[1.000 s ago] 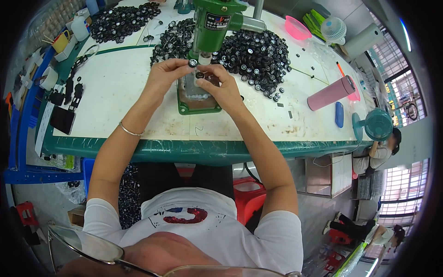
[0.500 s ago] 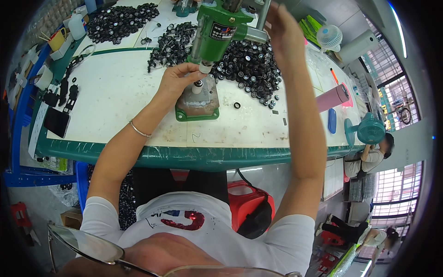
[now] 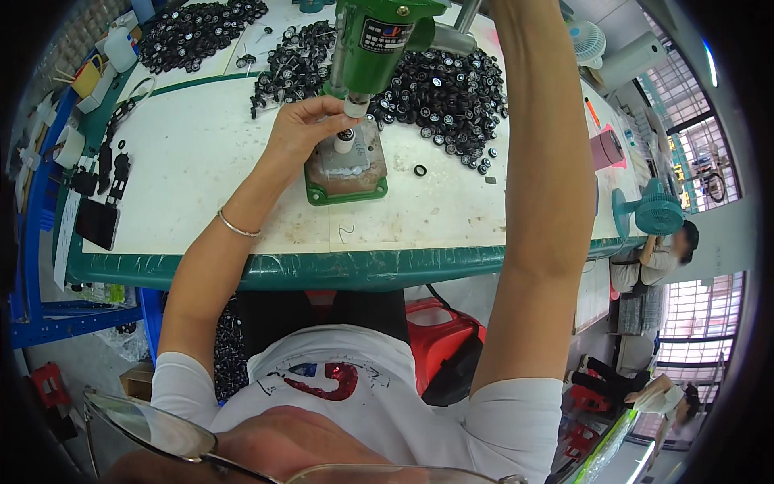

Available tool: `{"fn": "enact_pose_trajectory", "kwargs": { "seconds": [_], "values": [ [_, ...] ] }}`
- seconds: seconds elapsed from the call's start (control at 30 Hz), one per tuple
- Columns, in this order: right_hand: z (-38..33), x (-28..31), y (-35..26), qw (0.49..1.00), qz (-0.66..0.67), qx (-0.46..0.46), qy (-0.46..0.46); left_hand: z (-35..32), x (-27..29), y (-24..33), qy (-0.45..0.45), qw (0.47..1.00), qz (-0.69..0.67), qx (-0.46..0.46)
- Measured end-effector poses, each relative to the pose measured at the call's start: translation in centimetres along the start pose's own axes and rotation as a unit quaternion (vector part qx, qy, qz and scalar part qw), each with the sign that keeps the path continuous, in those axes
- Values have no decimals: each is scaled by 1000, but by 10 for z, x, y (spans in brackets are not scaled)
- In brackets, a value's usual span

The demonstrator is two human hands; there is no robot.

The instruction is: The person uses a green manual press machine to assemble small metal components. They repeatedly pick up a black circular part and a silver washer, place them into the press die, and pull the lever to press them together. The finished assemblies are placed into a pile on the table.

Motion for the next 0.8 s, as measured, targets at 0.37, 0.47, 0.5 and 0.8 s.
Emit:
{"fn": "enact_pose_trajectory", "kwargs": {
  "seconds": [0.37, 0.47, 0.5, 0.8],
  "values": [
    [51, 72, -23, 978, -1, -114, -174, 1, -9, 7, -6, 1000, -1, 31],
    [-34, 10, -30, 994, 28, 82, -59, -3, -4, 4, -1, 999, -9, 36],
    [-35, 15, -30, 991, 95, 73, -66, -3, -4, 4, -4, 999, -14, 35],
    [-96, -3, -43, 968, -6, 250, 7, -4, -5, -2, 6, 999, 53, -13]
  ]
}}
Point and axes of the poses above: each hand's wrist, its own z-axis towards the middle knuckle, its own x-axis out of the back of the hand, y = z × x, the point moved 1 cm from there along z, towards the middle knuckle, and after that the axes turned 7 degrees about z, right-handed, at the moved point
